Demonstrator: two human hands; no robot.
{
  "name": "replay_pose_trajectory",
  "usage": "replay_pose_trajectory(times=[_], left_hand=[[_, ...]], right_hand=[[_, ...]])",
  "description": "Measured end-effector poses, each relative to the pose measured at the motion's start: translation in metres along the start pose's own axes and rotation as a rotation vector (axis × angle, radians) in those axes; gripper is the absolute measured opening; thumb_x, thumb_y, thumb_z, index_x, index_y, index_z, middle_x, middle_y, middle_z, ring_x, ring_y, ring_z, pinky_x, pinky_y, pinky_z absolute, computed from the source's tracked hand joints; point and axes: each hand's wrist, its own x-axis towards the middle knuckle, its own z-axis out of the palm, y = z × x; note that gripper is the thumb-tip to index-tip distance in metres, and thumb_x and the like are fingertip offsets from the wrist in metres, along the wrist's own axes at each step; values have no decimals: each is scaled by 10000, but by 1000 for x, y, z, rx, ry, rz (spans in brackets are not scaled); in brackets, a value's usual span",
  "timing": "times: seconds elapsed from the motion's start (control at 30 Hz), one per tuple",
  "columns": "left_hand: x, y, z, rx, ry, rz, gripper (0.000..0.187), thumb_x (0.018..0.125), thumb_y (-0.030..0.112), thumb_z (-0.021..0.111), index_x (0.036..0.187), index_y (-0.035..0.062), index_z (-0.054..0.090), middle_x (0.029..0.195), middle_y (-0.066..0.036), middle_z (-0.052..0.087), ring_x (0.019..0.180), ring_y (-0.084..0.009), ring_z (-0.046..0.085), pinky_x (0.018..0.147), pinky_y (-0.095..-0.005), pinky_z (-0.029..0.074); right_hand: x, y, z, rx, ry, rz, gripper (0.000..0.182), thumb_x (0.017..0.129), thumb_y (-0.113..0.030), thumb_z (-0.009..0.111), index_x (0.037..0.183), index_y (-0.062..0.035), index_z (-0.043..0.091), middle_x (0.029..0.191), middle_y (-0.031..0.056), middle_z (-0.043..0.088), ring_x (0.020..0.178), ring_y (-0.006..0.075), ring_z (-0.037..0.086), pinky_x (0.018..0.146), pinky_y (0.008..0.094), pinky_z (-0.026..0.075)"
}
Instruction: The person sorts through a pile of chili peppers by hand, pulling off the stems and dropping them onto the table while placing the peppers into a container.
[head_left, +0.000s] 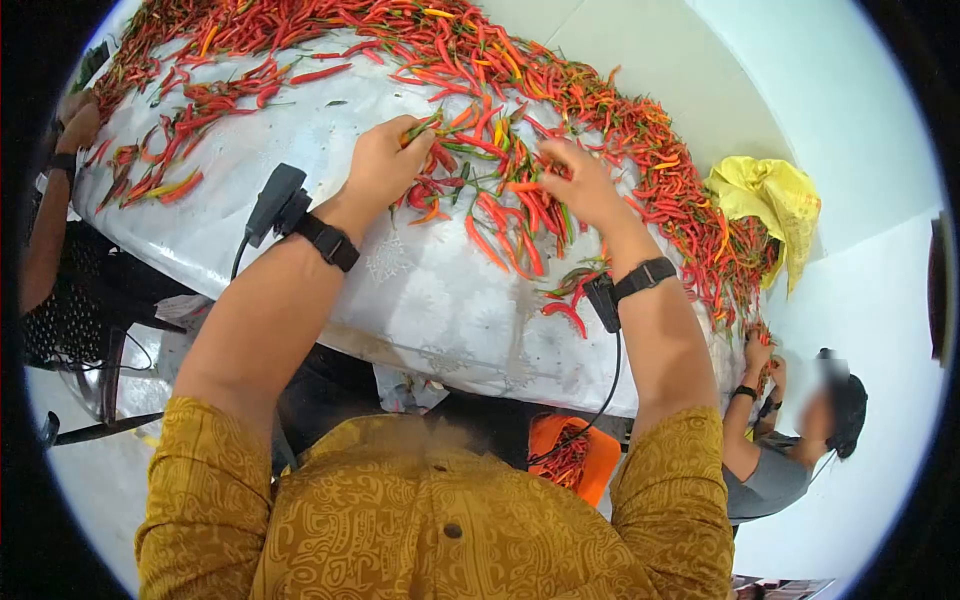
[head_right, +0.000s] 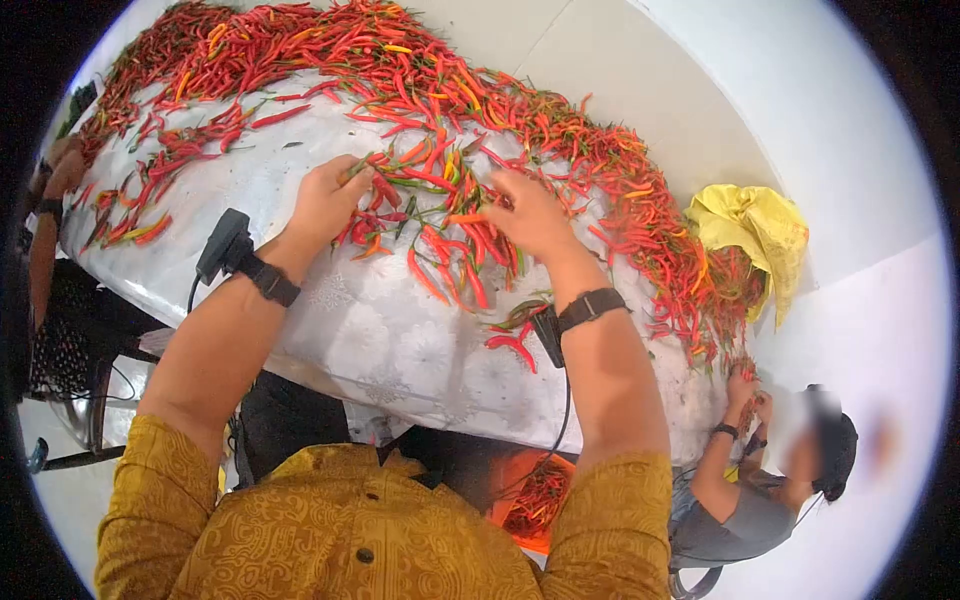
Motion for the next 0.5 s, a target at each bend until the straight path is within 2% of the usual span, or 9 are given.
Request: replay_pose_trajectory(times=[0.03,0.07,0.17,0.27,0.3,0.33,0.4,0.47,0.5], left_hand=[[1,2,-1,0,-4,5,226,834,229,545,826,10,602,604,-107,584,546,-198,566,527,-323,433],[0,5,-2,-33,-19,-70,218,833,221,549,823,10,604,592,-91,572,532,-174,543,513,-312,422],[0,3,-2,-114,-49,-158,205,833,207,554,816,9,604,575,-58,547,514,-128,494,490,-291,399],[1,4,-2,-120,-95,-188,201,838,197,548,810,5,602,588,-24,528,527,-85,455,486,-263,383],[1,8,-2,-118,-114,-206,199,839,191,548,820,0,602,594,-24,529,534,-84,458,490,-258,383],[1,11,-2,-115,-132,-225,197,840,185,548,831,-5,602,600,-23,531,540,-82,461,494,-253,383],[0,15,-1,-125,-127,-216,197,842,179,547,836,-11,602,610,-19,531,550,-77,462,498,-248,382],[-2,13,1,-125,-118,-203,197,845,173,546,841,-16,602,619,-15,531,560,-72,462,502,-243,380],[-1,11,1,-160,-130,-226,184,852,168,551,872,-9,599,616,20,491,557,-51,430,491,-225,364]], right_hand=[[2,14,5,-197,-153,-117,570,721,-283,657,1223,-85,474,1298,163,420,1127,343,462,936,372,377],[-1,15,0,-200,-146,-111,570,721,-283,657,1223,-85,474,1298,163,420,1127,343,462,936,372,377],[-24,6,-23,-178,-349,178,768,678,-305,699,1336,-137,341,1385,201,280,1259,352,309,1023,360,283],[-40,18,-48,-319,-508,227,784,683,-257,702,1351,-144,307,1371,214,292,1277,314,290,1033,364,269],[-41,28,-57,-227,-457,145,700,703,-245,682,1318,-128,369,1310,212,387,1222,291,380,987,356,328],[-38,39,-69,-226,-460,147,700,703,-245,682,1318,-128,369,1310,212,387,1222,291,380,987,356,328],[-25,62,-96,1,-306,375,595,723,-238,660,1263,-110,446,1209,207,491,1122,269,481,917,342,386],[-18,93,-117,-5,-124,641,629,673,-288,690,1240,-114,481,1148,163,551,1086,282,511,922,352,385],[-19,113,-124,4,-125,635,629,673,-288,690,1240,-114,481,1148,163,551,1086,282,511,922,352,385]])
